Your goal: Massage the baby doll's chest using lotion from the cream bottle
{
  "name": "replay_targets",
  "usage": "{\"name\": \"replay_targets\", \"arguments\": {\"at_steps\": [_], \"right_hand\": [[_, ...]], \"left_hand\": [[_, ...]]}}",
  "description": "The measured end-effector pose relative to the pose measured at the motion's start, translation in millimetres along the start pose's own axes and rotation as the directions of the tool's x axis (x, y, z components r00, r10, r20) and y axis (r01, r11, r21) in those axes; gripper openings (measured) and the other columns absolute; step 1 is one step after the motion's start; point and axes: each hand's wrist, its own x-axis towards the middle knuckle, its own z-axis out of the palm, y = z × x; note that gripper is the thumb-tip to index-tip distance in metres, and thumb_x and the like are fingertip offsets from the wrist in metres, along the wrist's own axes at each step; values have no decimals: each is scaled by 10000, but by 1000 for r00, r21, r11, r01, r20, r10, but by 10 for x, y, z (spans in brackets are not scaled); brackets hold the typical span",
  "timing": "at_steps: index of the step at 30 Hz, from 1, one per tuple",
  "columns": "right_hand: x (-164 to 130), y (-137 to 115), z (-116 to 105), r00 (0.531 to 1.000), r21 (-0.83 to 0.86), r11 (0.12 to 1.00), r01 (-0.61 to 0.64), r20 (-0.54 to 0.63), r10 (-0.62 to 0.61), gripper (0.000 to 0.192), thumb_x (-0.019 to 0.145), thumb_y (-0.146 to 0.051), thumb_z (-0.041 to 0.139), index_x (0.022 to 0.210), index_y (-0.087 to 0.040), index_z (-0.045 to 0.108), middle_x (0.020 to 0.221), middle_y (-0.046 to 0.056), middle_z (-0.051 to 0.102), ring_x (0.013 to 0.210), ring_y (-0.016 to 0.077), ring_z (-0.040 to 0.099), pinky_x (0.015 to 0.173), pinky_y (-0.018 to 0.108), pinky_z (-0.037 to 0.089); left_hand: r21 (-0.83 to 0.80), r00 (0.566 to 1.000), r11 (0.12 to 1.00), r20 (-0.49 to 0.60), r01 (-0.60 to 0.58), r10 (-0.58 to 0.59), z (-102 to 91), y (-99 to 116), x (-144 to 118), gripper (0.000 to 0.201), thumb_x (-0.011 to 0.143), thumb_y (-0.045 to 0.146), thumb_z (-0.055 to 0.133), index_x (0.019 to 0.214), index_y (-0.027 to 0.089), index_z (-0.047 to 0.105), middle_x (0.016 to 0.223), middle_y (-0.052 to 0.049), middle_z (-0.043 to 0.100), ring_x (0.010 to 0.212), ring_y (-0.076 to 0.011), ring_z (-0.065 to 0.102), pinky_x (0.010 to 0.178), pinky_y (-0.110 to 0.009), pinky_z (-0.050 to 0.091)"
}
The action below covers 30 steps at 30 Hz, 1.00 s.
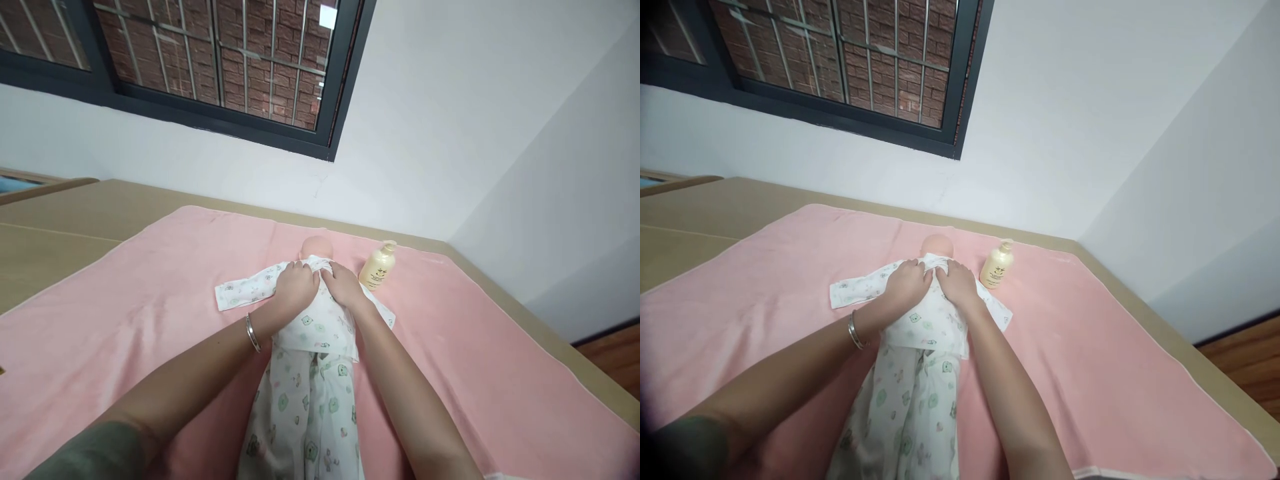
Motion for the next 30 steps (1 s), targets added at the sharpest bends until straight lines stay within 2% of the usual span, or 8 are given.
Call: {"name": "replay_targets", "arguments": {"at_steps": [5, 9, 12, 15, 19, 22, 26, 30], "right_hand": [[-142, -252, 18, 999, -177, 983, -42, -27, 38, 460, 1036, -325, 257, 1270, -106, 586, 1310, 191, 632, 1211, 323, 551, 1021, 422, 371], [-228, -380, 29, 1000, -214, 977, 12, -15, -16, 484, 1035, -272, 261, 1383, -38, 505, 1436, 234, 536, 1347, 330, 457, 1121, 425, 281], [-180, -314, 10, 999, -164, 985, 46, 11, -44, 484, 1031, -265, 267, 1416, -62, 478, 1475, 193, 516, 1377, 293, 431, 1124, 390, 281], [-88, -203, -7, 999, -95, 995, 32, 33, -29, 468, 1025, -321, 291, 1379, -109, 512, 1439, 156, 557, 1285, 290, 500, 1063, 383, 339], [-31, -169, 37, 1000, -134, 991, 1, 12, 0, 449, 1016, -345, 302, 1299, -107, 559, 1345, 174, 617, 1215, 308, 541, 1021, 398, 357], [-44, -198, 93, 999, -186, 982, -13, -35, 6, 450, 1015, -339, 302, 1291, -94, 560, 1349, 195, 610, 1227, 318, 539, 1021, 407, 350], [-63, -204, 123, 999, -187, 982, -6, -54, -4, 453, 1009, -336, 315, 1300, -89, 560, 1351, 198, 611, 1224, 317, 551, 1023, 408, 355], [-76, -203, 150, 996, -168, 986, -6, -94, -10, 465, 1002, -331, 329, 1304, -75, 573, 1345, 198, 619, 1249, 332, 540, 1058, 434, 342]], "left_hand": [[-114, 999, 993, 42, 10, -5, 17, -123, 104, 446, 979, 354, 346, 1035, 107, 712, 1090, -174, 731, 1055, -305, 666, 918, -392, 504], [-97, 1000, 995, 20, -12, 14, 54, -153, 131, 442, 973, 338, 344, 1032, 97, 710, 1093, -184, 729, 1072, -308, 663, 942, -396, 494], [-91, 1000, 996, 3, -25, 25, 82, -141, 122, 442, 976, 331, 337, 1028, 93, 706, 1085, -183, 729, 1068, -309, 661, 955, -403, 489], [-93, 999, 995, -32, -18, 15, 128, -128, 110, 433, 977, 329, 342, 1052, 91, 695, 1105, -184, 722, 1102, -316, 648, 997, -418, 471], [-109, 996, 994, -85, 5, -14, 223, -127, 96, 390, 969, 295, 356, 1071, 103, 679, 1127, -175, 711, 1123, -311, 634, 1024, -429, 456], [-117, 992, 993, -124, 2, -16, 296, -140, 90, 352, 956, 266, 374, 1071, 106, 665, 1111, -173, 708, 1117, -313, 628, 1015, -446, 458], [-127, 982, 991, -190, -26, 1, 392, -168, 88, 311, 947, 253, 397, 1036, 116, 661, 1072, -162, 712, 1069, -318, 631, 985, -465, 473], [-184, 959, 980, -282, -71, 17, 471, -203, 81, 322, 953, 238, 405, 1102, 104, 656, 1086, -156, 713, 1081, -307, 631, 995, -459, 477]]}}
